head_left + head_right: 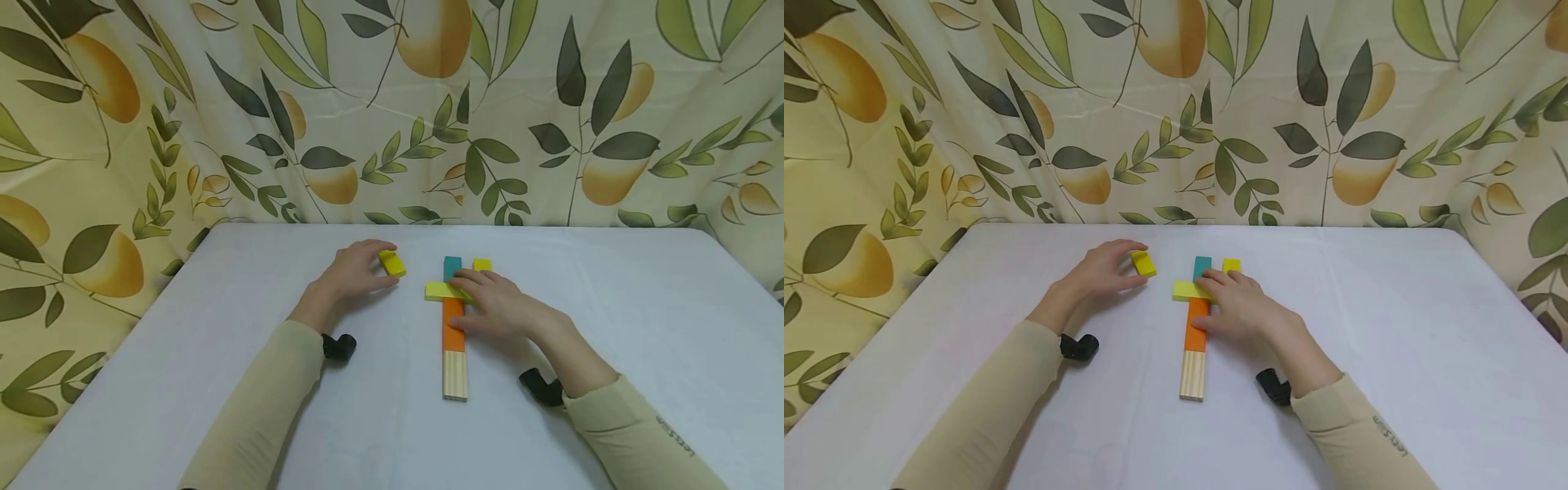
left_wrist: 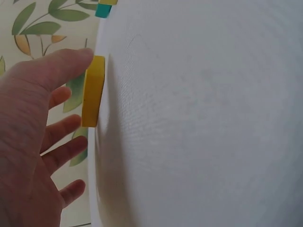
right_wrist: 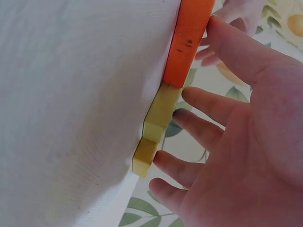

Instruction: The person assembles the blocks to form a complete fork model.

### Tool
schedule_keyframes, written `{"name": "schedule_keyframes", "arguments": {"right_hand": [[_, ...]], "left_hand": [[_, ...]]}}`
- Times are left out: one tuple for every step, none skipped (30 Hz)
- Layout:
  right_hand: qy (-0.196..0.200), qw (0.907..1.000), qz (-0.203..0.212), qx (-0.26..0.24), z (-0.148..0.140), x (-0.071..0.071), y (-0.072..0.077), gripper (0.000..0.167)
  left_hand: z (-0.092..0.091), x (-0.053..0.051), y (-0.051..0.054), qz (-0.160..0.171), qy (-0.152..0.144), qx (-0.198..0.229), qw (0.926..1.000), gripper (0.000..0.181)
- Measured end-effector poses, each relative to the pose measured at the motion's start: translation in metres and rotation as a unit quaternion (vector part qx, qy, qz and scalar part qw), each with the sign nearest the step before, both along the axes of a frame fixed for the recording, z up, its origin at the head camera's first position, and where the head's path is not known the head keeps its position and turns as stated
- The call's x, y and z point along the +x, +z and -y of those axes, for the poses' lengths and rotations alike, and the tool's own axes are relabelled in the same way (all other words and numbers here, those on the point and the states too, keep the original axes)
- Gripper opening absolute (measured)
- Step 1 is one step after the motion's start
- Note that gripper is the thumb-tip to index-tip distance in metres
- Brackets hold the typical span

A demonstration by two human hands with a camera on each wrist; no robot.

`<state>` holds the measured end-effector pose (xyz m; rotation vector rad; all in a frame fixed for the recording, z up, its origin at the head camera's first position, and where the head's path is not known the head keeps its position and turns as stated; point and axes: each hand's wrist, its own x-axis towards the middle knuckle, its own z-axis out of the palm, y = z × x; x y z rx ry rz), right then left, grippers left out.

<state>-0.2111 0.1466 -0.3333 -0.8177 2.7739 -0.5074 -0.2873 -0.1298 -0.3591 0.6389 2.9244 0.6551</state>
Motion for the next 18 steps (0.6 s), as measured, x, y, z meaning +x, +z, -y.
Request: {"name": "schedule_keyframes", "arguments": {"right_hand": [[0.000, 1.0000, 0.001, 0.002, 0.0000, 0.0001, -0.0002, 0.068], [0.001, 1.0000, 0.000, 0.005, -0.0001, -0.0002, -0.0003, 0.069], [0.001, 1.0000, 0.000, 0.008, -0.0003, -0.0005, -0.0007, 0.069], [0.000, 1.0000, -0.001, 0.009, -0.0003, -0.0007, -0.0009, 0.069], [-0.001, 0.9999, -0.001, 0.011, -0.0003, -0.0009, -0.0010, 0.068], [-0.001, 0.9999, -0.001, 0.012, -0.0002, -0.0009, -0.0009, 0.068], [-0.002, 0.9999, -0.001, 0.013, -0.0002, -0.0010, -0.0010, 0.068], [-0.003, 0.9999, -0.001, 0.014, -0.0001, -0.0011, -0.0010, 0.068], [-0.004, 0.9999, 0.000, 0.016, 0.0003, -0.0008, -0.0010, 0.068], [-0.004, 0.9998, 0.001, 0.017, 0.0005, -0.0006, -0.0009, 0.068], [-0.005, 0.9998, 0.001, 0.018, 0.0008, -0.0003, -0.0007, 0.069], [-0.005, 0.9998, 0.001, 0.019, 0.0008, -0.0001, -0.0007, 0.069], [-0.005, 0.9998, 0.001, 0.021, 0.0009, -0.0001, -0.0008, 0.069], [-0.005, 0.9998, 0.001, 0.021, 0.0011, 0.0000, -0.0008, 0.069], [-0.004, 0.9998, 0.001, 0.021, 0.0012, 0.0002, -0.0007, 0.069], [-0.004, 0.9998, 0.001, 0.021, 0.0013, 0.0002, -0.0007, 0.069], [-0.004, 0.9998, 0.001, 0.021, 0.0016, 0.0004, -0.0005, 0.069], [-0.004, 0.9998, 0.001, 0.021, 0.0017, 0.0004, -0.0005, 0.069]], "left_hand": [[-0.0003, -0.0003, 0.0001, 0.002, 0.001, -0.001, 1.0000, 0.062], [-0.0006, -0.0006, 0.0003, 0.003, 0.001, -0.001, 1.0000, 0.062], [-0.0007, -0.0009, 0.0005, 0.003, 0.002, -0.002, 1.0000, 0.061], [-0.0007, -0.0012, 0.0006, 0.003, 0.002, -0.001, 1.0000, 0.061], [-0.0005, -0.0017, 0.0005, 0.004, 0.003, -0.001, 1.0000, 0.060], [-0.0004, -0.0022, 0.0004, 0.004, 0.003, -0.001, 1.0000, 0.059], [-0.0002, -0.0026, 0.0003, 0.005, 0.003, 0.000, 1.0000, 0.058], [0.0000, -0.0029, 0.0002, 0.006, 0.004, 0.000, 1.0000, 0.057], [0.0002, -0.0033, -0.0002, 0.007, 0.004, -0.001, 1.0000, 0.057], [0.0003, -0.0036, -0.0005, 0.008, 0.005, 0.000, 1.0000, 0.056], [0.0004, -0.0038, -0.0008, 0.010, 0.006, 0.001, 0.9999, 0.056], [0.0003, -0.0041, -0.0010, 0.010, 0.006, 0.002, 0.9999, 0.056], [0.0002, -0.0042, -0.0011, 0.010, 0.007, 0.003, 0.9999, 0.055], [0.0001, -0.0044, -0.0013, 0.009, 0.007, 0.003, 0.9999, 0.055], [-0.0002, -0.0047, -0.0015, 0.008, 0.007, 0.002, 0.9999, 0.054], [-0.0005, -0.0048, -0.0015, 0.007, 0.007, 0.003, 1.0000, 0.053], [-0.0008, -0.0050, -0.0015, 0.005, 0.007, 0.003, 1.0000, 0.051], [-0.0013, -0.0052, -0.0014, 0.005, 0.007, 0.004, 1.0000, 0.049]]}}
